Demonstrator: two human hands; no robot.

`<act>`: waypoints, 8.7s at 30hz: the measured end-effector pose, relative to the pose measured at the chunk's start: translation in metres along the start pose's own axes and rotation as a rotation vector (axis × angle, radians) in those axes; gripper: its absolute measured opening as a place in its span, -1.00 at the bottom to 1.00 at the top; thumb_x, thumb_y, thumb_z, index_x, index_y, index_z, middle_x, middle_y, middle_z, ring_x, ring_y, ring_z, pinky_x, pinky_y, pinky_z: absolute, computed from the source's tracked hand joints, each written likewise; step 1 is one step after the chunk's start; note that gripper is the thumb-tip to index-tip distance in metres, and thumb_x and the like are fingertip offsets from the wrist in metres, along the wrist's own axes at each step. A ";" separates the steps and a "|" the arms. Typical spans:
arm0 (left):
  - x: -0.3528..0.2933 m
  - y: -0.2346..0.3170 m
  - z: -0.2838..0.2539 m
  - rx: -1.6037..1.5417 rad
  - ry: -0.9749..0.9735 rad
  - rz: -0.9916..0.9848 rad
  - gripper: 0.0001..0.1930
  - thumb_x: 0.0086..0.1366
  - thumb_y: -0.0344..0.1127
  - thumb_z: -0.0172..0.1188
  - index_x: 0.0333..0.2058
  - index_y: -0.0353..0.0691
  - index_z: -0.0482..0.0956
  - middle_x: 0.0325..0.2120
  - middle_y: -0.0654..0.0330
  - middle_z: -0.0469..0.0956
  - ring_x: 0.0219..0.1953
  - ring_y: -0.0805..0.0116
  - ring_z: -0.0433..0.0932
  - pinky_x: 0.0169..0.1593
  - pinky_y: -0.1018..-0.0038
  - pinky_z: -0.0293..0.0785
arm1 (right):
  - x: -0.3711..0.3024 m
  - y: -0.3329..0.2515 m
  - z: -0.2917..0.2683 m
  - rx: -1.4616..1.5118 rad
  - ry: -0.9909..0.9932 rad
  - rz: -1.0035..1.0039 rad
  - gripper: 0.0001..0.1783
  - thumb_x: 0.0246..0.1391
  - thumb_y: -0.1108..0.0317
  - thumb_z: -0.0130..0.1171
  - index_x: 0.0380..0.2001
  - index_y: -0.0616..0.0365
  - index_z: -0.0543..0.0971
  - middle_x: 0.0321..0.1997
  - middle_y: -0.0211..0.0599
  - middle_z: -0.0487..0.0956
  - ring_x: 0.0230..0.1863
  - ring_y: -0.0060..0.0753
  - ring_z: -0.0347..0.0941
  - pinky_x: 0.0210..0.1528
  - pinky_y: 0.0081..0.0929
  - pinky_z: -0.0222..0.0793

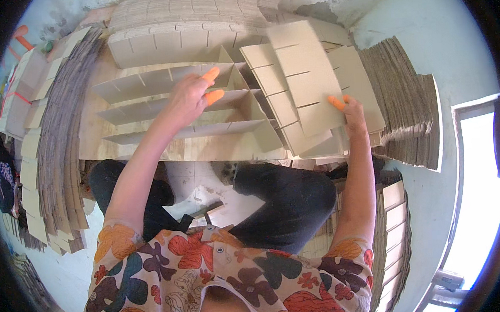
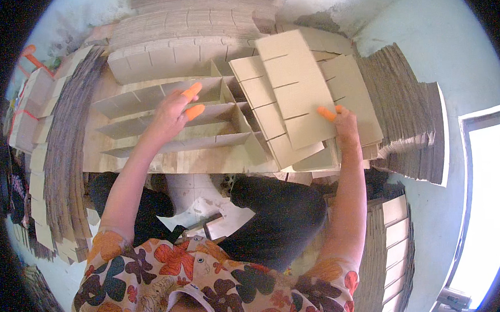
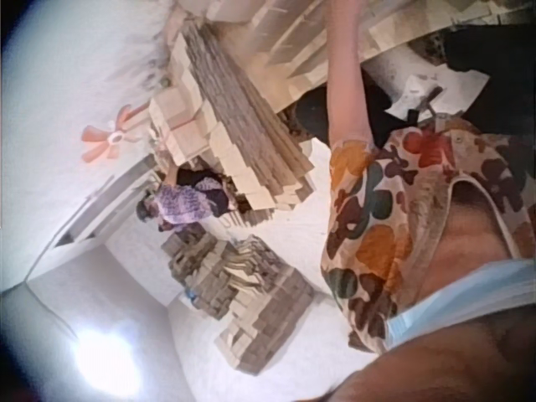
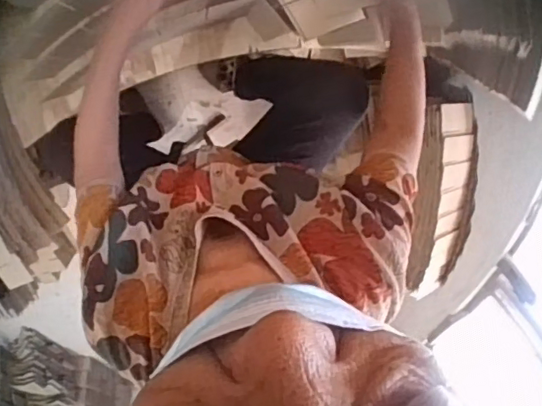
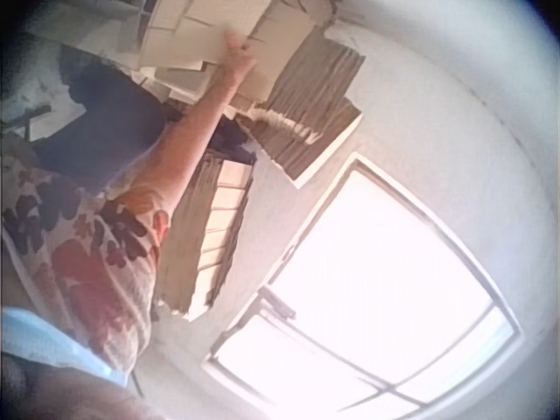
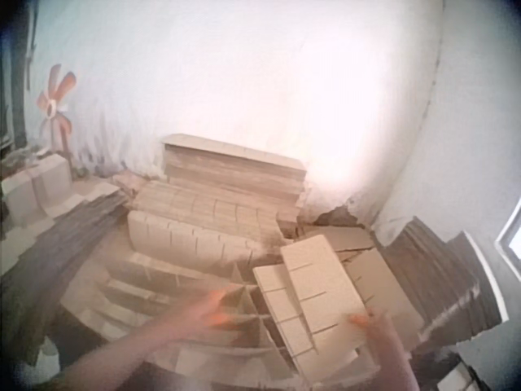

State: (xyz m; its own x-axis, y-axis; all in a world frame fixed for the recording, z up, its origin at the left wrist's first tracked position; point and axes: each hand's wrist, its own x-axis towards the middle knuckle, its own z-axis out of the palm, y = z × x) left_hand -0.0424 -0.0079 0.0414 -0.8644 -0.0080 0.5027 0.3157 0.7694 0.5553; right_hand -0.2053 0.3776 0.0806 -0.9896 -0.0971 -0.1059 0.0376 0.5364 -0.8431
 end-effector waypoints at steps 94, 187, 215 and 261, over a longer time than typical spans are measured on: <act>-0.072 0.031 -0.014 0.078 -0.136 -0.081 -0.70 -0.02 -0.26 0.33 -0.28 -0.23 0.58 -0.55 0.03 0.48 -0.47 0.05 0.49 -0.39 0.23 0.41 | -0.036 -0.035 0.068 -0.909 0.380 -0.618 -0.32 -0.09 0.02 0.28 0.05 0.17 0.39 -0.21 0.00 0.53 -0.24 -0.07 0.46 -0.13 -0.20 0.39; -0.100 -0.011 -0.018 0.121 -0.013 -0.209 -0.90 -0.02 -0.41 0.27 -0.44 -0.18 0.61 -0.55 0.05 0.52 -0.45 0.04 0.52 -0.37 0.21 0.43 | -0.131 -0.179 0.217 -0.709 -0.566 -0.832 -0.79 -0.12 0.43 0.16 -0.38 0.32 0.48 -0.37 0.11 0.53 -0.23 0.11 0.48 -0.19 -0.15 0.42; -0.107 0.012 -0.047 0.158 -0.055 -0.261 -0.65 -0.02 -0.26 0.34 -0.24 -0.28 0.59 -0.48 0.02 0.52 -0.37 0.06 0.51 -0.30 0.27 0.42 | -0.043 -0.044 0.088 -0.095 -0.303 -0.041 -0.63 -0.16 0.22 0.38 -0.36 0.29 0.57 -0.53 -0.34 0.56 -0.46 -0.61 0.45 -0.42 -0.52 0.37; -0.136 -0.028 -0.072 0.224 0.014 -0.250 -0.93 -0.03 -0.46 0.24 -0.50 -0.22 0.56 -0.58 0.01 0.45 -0.43 -0.02 0.47 -0.38 0.19 0.39 | -0.147 -0.204 0.263 -0.267 -0.269 -0.831 -0.47 -0.14 0.51 0.28 -0.03 0.43 0.44 -0.29 0.10 0.58 -0.59 -0.41 0.40 -0.47 -0.48 0.35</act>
State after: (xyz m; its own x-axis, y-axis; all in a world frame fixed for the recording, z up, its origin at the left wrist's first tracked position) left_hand 0.0939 -0.0745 0.0051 -0.8984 -0.2214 0.3793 -0.0004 0.8641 0.5034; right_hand -0.0307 0.0618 0.1297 -0.6167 -0.7129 0.3337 -0.7393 0.3790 -0.5566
